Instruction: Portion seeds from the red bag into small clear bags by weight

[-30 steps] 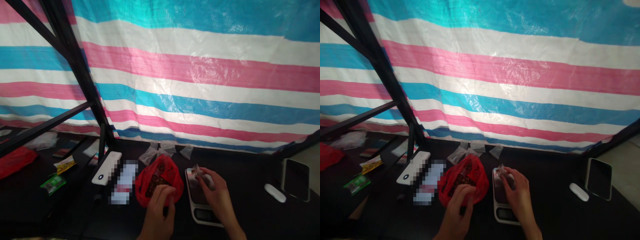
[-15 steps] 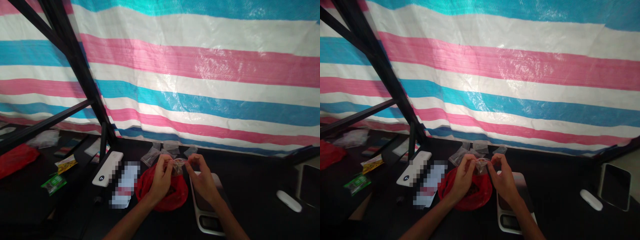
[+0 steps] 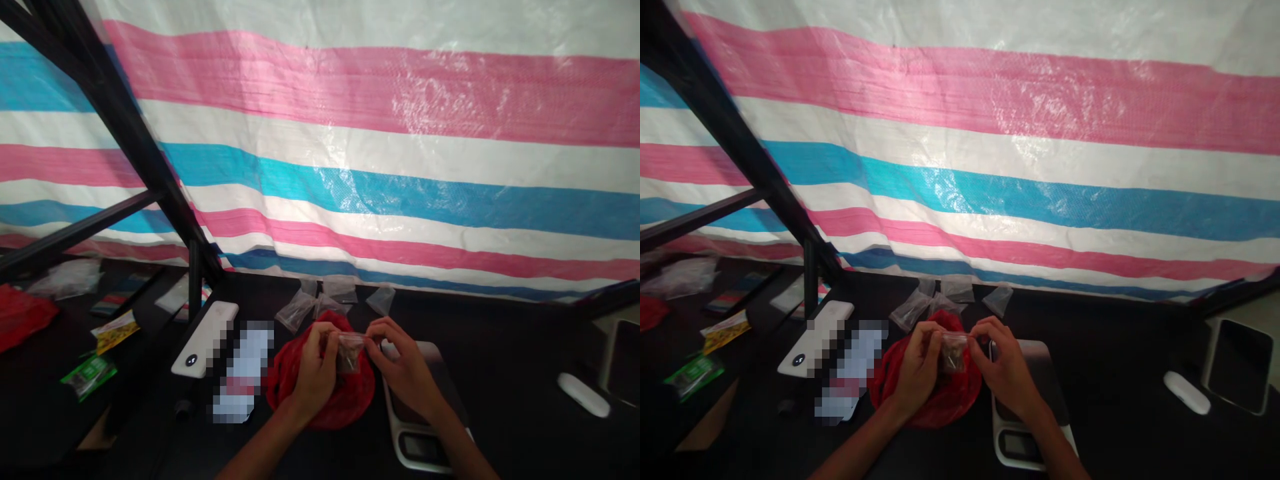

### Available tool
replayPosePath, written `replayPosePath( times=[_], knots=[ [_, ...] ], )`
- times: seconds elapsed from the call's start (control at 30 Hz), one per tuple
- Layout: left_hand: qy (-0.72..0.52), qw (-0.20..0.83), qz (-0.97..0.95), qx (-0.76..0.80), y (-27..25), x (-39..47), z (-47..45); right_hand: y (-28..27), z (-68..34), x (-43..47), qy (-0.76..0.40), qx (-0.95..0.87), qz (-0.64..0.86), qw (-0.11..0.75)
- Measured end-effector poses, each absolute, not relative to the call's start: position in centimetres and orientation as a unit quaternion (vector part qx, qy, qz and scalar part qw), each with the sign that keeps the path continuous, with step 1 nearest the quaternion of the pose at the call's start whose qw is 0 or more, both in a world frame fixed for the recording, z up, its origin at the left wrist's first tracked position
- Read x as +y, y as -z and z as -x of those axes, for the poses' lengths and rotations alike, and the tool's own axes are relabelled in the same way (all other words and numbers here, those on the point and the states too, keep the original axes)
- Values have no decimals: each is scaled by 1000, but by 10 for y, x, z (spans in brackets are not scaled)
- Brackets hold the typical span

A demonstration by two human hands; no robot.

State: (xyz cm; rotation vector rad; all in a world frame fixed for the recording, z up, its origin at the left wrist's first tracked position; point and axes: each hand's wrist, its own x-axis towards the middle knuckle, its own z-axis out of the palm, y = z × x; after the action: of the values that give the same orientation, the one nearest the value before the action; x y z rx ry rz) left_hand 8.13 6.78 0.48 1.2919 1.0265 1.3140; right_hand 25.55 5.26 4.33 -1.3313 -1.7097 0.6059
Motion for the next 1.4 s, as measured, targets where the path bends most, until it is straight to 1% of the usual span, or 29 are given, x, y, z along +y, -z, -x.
replayPosePath(
  times=[0.23, 0.47, 0.57, 0.73, 0.9, 1.1, 1.4],
  knots=[
    [-549, 476, -546, 417, -2, 65, -84, -41, -250, 48, -252, -678, 531, 441],
    [-562, 446, -558, 418, 0, 66, -83, -44, -250, 50, -271, -679, 534, 425],
    [-562, 439, -565, 414, -1, 67, -82, -45, -251, 50, -255, -680, 543, 422],
    [-558, 435, -576, 409, -1, 67, -84, -42, -252, 50, -202, -670, 560, 444],
    [-561, 435, -575, 406, 0, 66, -85, -38, -250, 48, -242, -679, 536, 439],
    [-551, 457, -576, 395, -8, 67, -85, -42, -247, 49, -233, -668, 525, 472],
    [-542, 462, -592, 377, -13, 69, -81, -47, -247, 46, -257, -673, 513, 467]
  ],
)
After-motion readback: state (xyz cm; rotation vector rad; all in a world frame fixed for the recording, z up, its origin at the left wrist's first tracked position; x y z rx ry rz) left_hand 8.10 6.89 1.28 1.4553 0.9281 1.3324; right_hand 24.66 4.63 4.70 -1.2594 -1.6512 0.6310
